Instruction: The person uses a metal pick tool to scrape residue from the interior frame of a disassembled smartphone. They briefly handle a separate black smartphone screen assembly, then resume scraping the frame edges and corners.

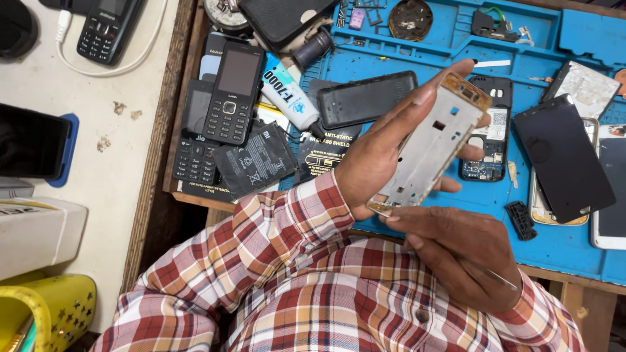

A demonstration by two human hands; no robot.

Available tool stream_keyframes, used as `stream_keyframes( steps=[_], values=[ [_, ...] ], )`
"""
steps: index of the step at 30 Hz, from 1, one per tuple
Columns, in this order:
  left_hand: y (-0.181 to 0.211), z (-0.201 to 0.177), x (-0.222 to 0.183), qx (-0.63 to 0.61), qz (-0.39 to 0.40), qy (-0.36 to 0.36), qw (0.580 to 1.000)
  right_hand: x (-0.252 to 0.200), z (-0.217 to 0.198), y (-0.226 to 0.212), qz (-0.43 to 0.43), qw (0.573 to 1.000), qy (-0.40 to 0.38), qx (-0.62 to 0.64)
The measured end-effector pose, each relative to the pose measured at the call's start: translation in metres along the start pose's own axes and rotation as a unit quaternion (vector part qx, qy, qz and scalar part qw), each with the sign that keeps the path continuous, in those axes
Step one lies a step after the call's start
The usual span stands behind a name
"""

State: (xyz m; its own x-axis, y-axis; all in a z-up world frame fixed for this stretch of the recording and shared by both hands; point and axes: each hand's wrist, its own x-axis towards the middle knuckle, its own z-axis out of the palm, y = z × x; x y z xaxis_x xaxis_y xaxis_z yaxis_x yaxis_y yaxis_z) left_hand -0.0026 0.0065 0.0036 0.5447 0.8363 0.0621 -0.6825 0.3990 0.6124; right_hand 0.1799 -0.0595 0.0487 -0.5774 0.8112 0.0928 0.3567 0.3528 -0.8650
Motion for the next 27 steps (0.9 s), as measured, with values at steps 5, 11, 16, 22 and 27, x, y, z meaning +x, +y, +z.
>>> stream_keyframes(
  steps=[5,11,16,22,27],
  values=[
    [-0.002,-0.004,-0.002,0.011,-0.015,0.021,1.0,0.001,0.003,0.002,-0.06,0.998,0.007,-0.033],
    [-0.009,-0.008,0.0,-0.101,-0.022,-0.03,0.994,0.0,0.002,0.01,-0.117,0.991,-0.007,-0.06],
    [-0.013,-0.01,0.001,-0.137,-0.04,-0.048,0.989,-0.004,0.003,0.009,-0.066,0.994,0.026,-0.088],
    [-0.014,-0.011,0.002,-0.099,-0.067,-0.046,0.992,-0.006,0.003,0.01,-0.075,0.991,0.05,-0.098],
    [-0.015,-0.012,0.005,-0.112,-0.066,-0.045,0.99,-0.006,0.003,0.01,-0.082,0.991,0.064,-0.09]
  ],
)
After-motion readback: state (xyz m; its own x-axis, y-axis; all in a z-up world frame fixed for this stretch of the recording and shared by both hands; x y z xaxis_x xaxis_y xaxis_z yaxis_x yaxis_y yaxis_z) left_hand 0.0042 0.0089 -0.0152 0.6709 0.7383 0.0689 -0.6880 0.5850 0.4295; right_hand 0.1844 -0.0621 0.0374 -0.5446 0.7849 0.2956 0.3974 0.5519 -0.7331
